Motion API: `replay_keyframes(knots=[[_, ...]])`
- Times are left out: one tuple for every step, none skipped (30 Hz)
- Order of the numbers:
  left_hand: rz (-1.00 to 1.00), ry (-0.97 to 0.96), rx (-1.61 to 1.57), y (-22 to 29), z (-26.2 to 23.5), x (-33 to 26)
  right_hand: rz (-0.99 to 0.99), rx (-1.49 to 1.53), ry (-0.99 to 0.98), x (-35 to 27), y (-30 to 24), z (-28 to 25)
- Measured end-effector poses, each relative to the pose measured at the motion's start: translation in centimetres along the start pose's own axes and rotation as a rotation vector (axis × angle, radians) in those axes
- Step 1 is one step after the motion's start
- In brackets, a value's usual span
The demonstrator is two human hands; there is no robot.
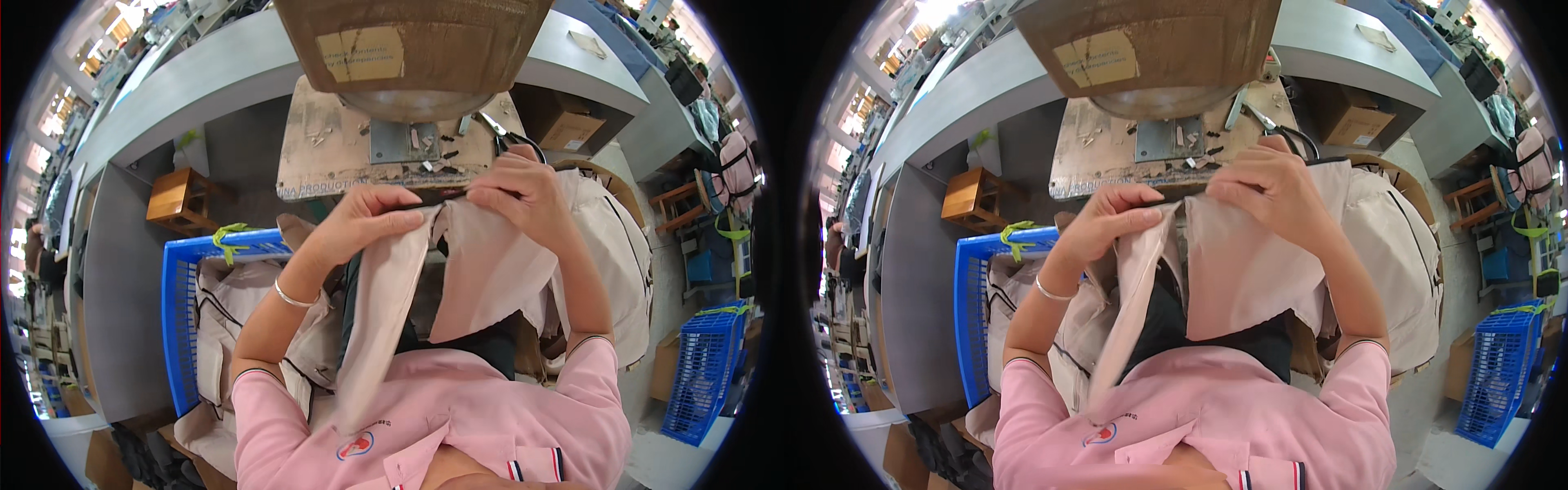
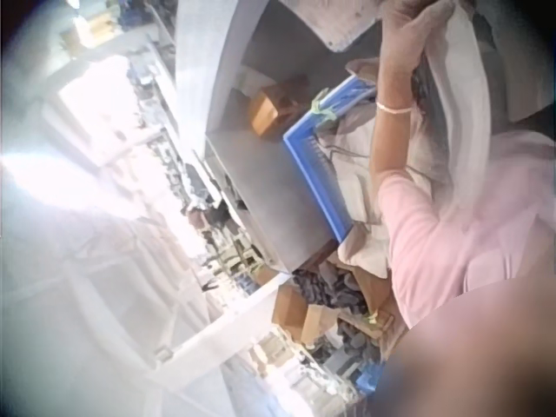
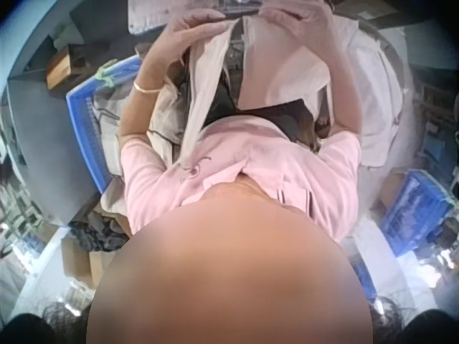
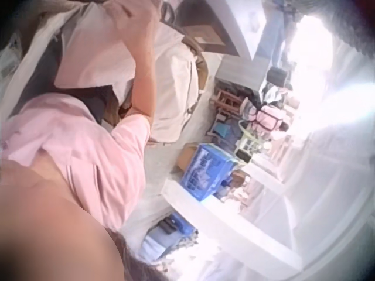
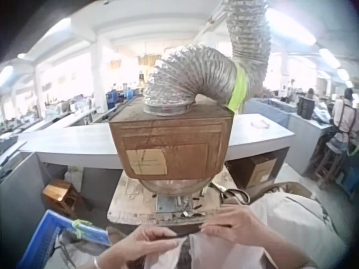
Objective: Inspecting and sorting fabric components for assembly in a manufacturing setting.
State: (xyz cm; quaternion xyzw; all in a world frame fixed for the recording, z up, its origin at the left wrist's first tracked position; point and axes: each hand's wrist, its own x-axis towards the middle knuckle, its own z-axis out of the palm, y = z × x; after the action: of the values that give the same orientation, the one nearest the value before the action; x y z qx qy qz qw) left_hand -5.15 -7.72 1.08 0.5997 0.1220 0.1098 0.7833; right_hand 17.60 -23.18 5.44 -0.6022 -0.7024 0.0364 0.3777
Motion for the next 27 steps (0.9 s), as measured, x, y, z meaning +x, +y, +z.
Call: replay_keyframes(knots=[[0.027,0.039,0.072,0.5,-0.8,0.9,0.011,0.001,0.021,0.8,0.9,0.3],[0.034,0.089,0.14,0.7,-1.4,1.9,0.03,-0.034,0.014,1.6,1.9,0.7],[0.07,0.126,0.189,0.8,-2.1,2.9,0.027,-0.028,0.033,2.3,2.9,1.3],[0.06,0.159,0.244,0.9,-2.8,3.8,0.018,-0.022,0.05,3.0,3.8,2.0],[0.058,0.191,0.294,0.9,-3.5,4.6,0.008,-0.015,0.066,3.6,4.7,2.7],[0.055,0.224,0.344,0.9,-4.3,5.4,0.022,-0.051,0.068,4.2,5.7,3.3],[0.032,0.243,0.314,0.9,-5.0,6.1,-0.014,-0.065,0.105,4.7,6.5,3.9],[0.009,0.261,0.283,0.8,-5.6,6.8,-0.035,-0.077,0.139,5.1,7.2,4.6],[-0.028,0.29,0.255,0.7,-6.2,7.3,-0.051,-0.087,0.177,5.4,7.9,5.2],[-0.026,0.275,0.181,0.7,-6.7,7.8,-0.019,-0.041,0.158,5.6,8.5,5.8],[-0.039,0.27,0.111,0.6,-7.2,8.1,0.018,0.008,0.144,5.8,9.1,6.2],[-0.058,0.282,0.046,0.6,-7.5,8.4,0.054,0.057,0.129,6.0,9.6,6.6],[-0.041,0.281,0.037,0.5,-7.7,8.6,0.051,0.064,0.139,6.1,10.1,6.8],[-0.031,0.298,0.034,0.5,-7.9,8.8,0.048,0.071,0.149,6.3,10.4,7.0],[-0.021,0.314,0.03,0.5,-7.9,8.9,0.046,0.077,0.16,6.3,10.7,7.1],[-0.025,0.322,0.029,0.5,-8.0,9.0,0.05,0.074,0.144,6.4,11.0,7.2],[-0.03,0.327,0.027,0.5,-8.0,9.1,0.056,0.071,0.129,6.5,11.1,7.2],[-0.035,0.331,0.025,0.6,-7.9,9.2,0.084,0.057,0.127,6.5,11.2,7.1],[-0.031,0.331,0.015,0.7,-7.9,9.2,0.068,0.094,0.132,6.5,11.2,7.0],[-0.025,0.332,0.006,0.8,-7.8,9.3,0.073,0.122,0.151,6.5,11.2,6.8],[-0.02,0.341,0.001,0.9,-7.7,9.3,0.077,0.15,0.171,6.5,11.1,6.6],[-0.02,0.345,-0.025,1.0,-7.6,9.2,0.073,0.135,0.162,6.5,11.0,6.4],[-0.022,0.356,-0.049,1.1,-7.6,9.2,0.071,0.119,0.152,6.5,10.9,6.2],[-0.023,0.366,-0.075,1.2,-7.6,9.1,0.069,0.1,0.142,6.4,10.8,6.1],[-0.022,0.363,-0.082,1.2,-7.6,9.1,0.066,0.088,0.147,6.4,10.8,6.0],[-0.021,0.359,-0.088,1.1,-7.7,9.1,0.063,0.077,0.152,6.3,10.8,6.0],[-0.016,0.362,-0.097,1.0,-7.7,9.1,0.059,0.068,0.158,6.2,10.8,6.1]])
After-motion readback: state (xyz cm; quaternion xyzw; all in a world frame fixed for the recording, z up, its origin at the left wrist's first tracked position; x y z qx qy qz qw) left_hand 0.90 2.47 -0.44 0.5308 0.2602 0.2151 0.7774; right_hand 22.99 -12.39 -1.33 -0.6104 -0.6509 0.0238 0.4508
